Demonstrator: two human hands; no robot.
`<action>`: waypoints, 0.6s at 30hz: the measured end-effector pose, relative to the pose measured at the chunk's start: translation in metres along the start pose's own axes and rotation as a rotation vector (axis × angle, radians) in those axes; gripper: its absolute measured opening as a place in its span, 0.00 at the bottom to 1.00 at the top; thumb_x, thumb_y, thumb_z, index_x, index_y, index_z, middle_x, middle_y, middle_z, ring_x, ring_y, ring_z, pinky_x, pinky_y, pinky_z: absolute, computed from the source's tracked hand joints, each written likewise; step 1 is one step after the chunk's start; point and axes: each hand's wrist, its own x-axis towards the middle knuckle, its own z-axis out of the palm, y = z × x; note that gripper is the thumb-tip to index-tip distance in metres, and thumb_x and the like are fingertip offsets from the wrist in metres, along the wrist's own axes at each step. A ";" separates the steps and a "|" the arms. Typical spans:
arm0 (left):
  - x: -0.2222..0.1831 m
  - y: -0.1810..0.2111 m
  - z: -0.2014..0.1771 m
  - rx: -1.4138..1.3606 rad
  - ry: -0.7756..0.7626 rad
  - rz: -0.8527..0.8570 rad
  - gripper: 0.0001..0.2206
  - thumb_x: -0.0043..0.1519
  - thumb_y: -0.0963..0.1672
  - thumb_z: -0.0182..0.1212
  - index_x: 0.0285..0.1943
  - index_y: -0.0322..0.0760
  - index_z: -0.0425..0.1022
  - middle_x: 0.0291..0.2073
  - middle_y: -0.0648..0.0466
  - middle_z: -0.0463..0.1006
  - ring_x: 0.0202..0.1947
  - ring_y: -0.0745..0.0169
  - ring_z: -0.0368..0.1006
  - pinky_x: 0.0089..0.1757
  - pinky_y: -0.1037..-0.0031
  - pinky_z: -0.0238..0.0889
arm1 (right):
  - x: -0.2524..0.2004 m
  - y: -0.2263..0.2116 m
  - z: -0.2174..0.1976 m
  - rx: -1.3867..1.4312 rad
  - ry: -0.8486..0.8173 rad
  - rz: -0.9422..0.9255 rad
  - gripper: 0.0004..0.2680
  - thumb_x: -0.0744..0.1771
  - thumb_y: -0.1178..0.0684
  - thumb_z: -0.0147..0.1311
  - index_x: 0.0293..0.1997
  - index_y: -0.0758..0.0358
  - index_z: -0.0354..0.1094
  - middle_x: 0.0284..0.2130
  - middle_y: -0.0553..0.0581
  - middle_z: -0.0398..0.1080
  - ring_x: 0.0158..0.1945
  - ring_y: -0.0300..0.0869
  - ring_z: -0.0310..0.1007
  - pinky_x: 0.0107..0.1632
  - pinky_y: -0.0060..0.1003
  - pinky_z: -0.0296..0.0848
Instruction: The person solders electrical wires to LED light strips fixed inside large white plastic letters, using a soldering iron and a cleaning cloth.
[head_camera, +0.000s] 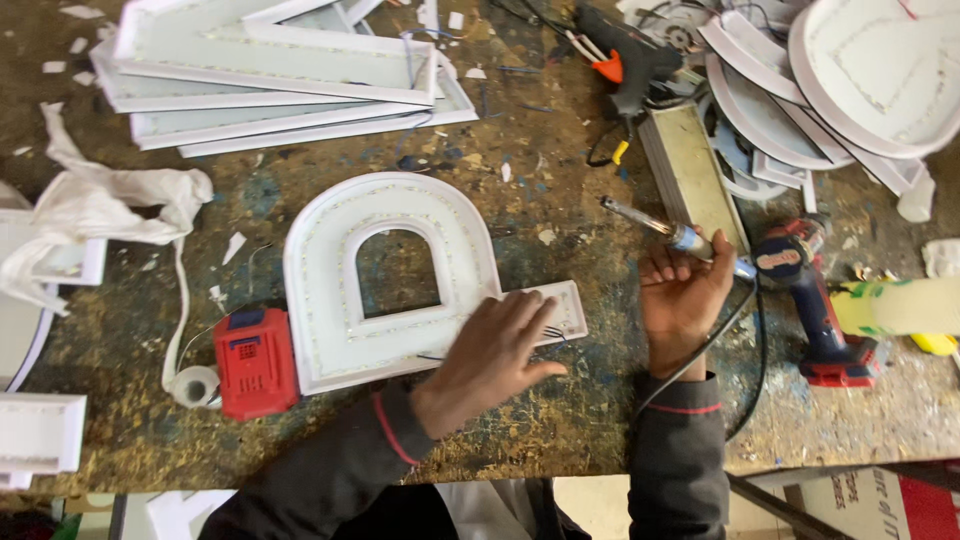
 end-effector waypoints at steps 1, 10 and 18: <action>0.004 0.006 0.017 0.105 -0.065 -0.011 0.38 0.68 0.56 0.71 0.81 0.29 0.67 0.63 0.36 0.75 0.60 0.44 0.74 0.49 0.58 0.73 | 0.008 0.003 -0.011 0.006 -0.024 0.004 0.10 0.72 0.38 0.58 0.47 0.48 0.77 0.17 0.40 0.52 0.24 0.36 0.56 0.33 0.28 0.62; 0.020 -0.001 0.044 -0.127 -0.069 -0.065 0.10 0.73 0.36 0.63 0.36 0.29 0.74 0.24 0.47 0.70 0.21 0.52 0.67 0.26 0.54 0.66 | 0.001 0.001 -0.002 0.010 -0.106 0.031 0.22 0.73 0.38 0.58 0.16 0.47 0.59 0.15 0.42 0.53 0.23 0.33 0.52 0.31 0.31 0.51; 0.075 -0.073 0.043 0.174 -0.063 0.216 0.04 0.69 0.38 0.66 0.47 0.40 0.83 0.35 0.54 0.76 0.35 0.61 0.72 0.39 0.64 0.71 | -0.015 0.001 0.010 -0.048 -0.169 -0.048 0.10 0.73 0.39 0.56 0.36 0.44 0.72 0.18 0.37 0.55 0.24 0.29 0.54 0.33 0.26 0.53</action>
